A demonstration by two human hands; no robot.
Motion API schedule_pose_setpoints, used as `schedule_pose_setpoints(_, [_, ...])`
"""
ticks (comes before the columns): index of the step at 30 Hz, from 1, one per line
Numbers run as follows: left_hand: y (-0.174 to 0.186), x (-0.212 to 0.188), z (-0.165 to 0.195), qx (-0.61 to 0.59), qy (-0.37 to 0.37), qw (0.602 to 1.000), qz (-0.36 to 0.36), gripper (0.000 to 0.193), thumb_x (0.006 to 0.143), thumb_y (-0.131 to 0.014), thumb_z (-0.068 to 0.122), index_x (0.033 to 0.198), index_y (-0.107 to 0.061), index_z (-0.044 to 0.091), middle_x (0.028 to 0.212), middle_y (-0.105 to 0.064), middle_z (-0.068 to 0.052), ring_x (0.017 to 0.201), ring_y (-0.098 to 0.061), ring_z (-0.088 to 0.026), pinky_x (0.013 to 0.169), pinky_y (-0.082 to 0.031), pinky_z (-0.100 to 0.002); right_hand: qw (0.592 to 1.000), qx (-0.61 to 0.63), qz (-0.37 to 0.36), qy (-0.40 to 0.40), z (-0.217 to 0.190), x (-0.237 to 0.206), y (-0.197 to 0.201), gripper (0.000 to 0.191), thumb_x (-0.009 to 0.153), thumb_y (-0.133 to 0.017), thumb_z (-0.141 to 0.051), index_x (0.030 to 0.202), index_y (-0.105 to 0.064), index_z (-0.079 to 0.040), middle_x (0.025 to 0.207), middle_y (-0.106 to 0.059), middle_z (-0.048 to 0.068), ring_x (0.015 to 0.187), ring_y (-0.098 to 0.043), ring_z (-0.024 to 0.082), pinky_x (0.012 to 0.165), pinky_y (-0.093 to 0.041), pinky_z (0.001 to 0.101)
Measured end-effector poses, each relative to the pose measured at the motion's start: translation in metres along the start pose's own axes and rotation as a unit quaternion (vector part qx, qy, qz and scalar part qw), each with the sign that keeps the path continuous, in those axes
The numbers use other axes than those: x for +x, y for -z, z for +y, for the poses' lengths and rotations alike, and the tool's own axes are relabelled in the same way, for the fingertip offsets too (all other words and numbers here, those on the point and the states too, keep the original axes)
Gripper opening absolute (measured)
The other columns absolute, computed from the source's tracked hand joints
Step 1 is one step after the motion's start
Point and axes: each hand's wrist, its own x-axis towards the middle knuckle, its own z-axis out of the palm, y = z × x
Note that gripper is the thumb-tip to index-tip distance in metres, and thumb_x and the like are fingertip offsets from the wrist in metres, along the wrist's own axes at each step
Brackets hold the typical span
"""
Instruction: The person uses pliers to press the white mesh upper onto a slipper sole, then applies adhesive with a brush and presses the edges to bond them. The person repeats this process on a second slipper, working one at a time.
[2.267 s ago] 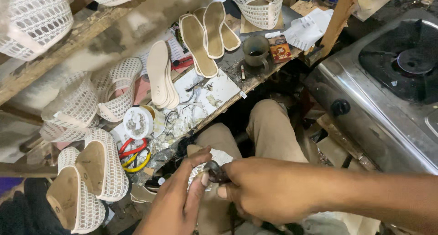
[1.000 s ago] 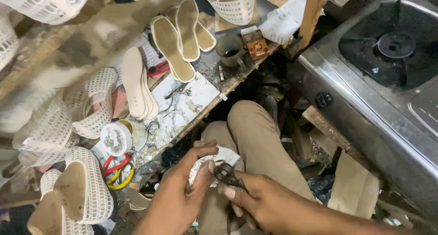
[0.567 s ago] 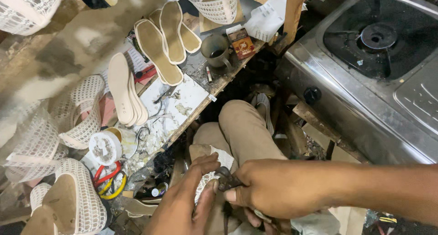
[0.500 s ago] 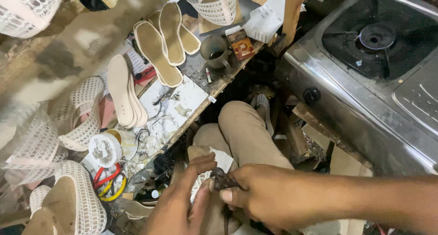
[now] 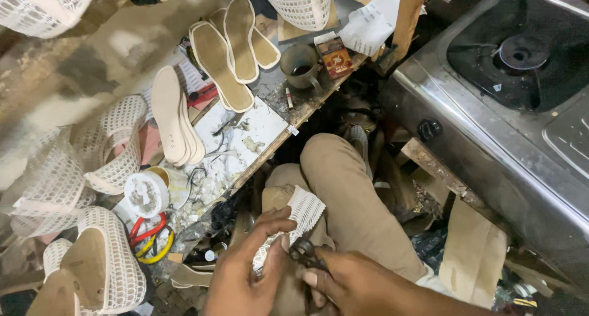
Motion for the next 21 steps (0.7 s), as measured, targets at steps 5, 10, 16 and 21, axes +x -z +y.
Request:
schedule_pose_setpoints(5, [-0.010,-0.006,0.009,0.028,-0.047,0.998,-0.011,0.030,0.091,-0.063,0.002,0.120,-0.069,0.004,0.136,-0.070,-0.016,0.137,-0.053,-0.032,0.111,-0.042,-0.042,0.975,0.114,-0.080,-0.176,-0.035,-0.016,0.024,0.035,0.103,-0.057,-0.035,0.093,-0.069,-0.004,0.071,-0.060,-0.001,0.063,-0.050,0.013,0.059,-0.042,0.0326])
schedule_pose_setpoints(10, [-0.015,-0.006,0.013,0.062,-0.039,0.997,-0.024,0.031,0.090,-0.066,0.005,0.121,-0.068,0.004,0.136,-0.069,-0.017,0.140,-0.055,-0.032,0.109,-0.042,-0.042,0.973,-0.028,-0.093,-0.211,-0.059,-0.024,0.041,0.046,0.104,-0.052,-0.043,0.091,-0.066,-0.002,0.070,-0.063,0.004,0.063,-0.059,0.016,0.060,-0.050,0.0348])
schedule_pose_setpoints(16, [-0.011,0.000,0.002,-0.054,0.042,0.998,0.017,0.026,0.094,-0.060,0.004,0.115,-0.076,0.004,0.135,-0.070,-0.014,0.135,-0.058,-0.028,0.112,-0.042,-0.039,0.980,-0.171,0.073,0.071,-0.015,-0.003,0.005,0.033,0.102,-0.053,-0.025,0.125,-0.054,-0.002,0.088,-0.073,0.022,0.083,-0.072,0.041,0.070,-0.053,0.0508])
schedule_pose_setpoints(21, [-0.013,0.000,-0.014,-0.054,0.062,0.996,0.030,0.023,0.088,-0.066,0.002,0.106,-0.080,0.005,0.130,-0.073,-0.014,0.137,-0.055,-0.027,0.115,-0.039,-0.040,0.970,-0.173,0.148,0.087,0.018,0.008,-0.025,0.023,0.100,-0.059,-0.019,0.117,-0.056,-0.004,0.091,-0.072,0.022,0.084,-0.071,0.044,0.067,-0.052,0.0526])
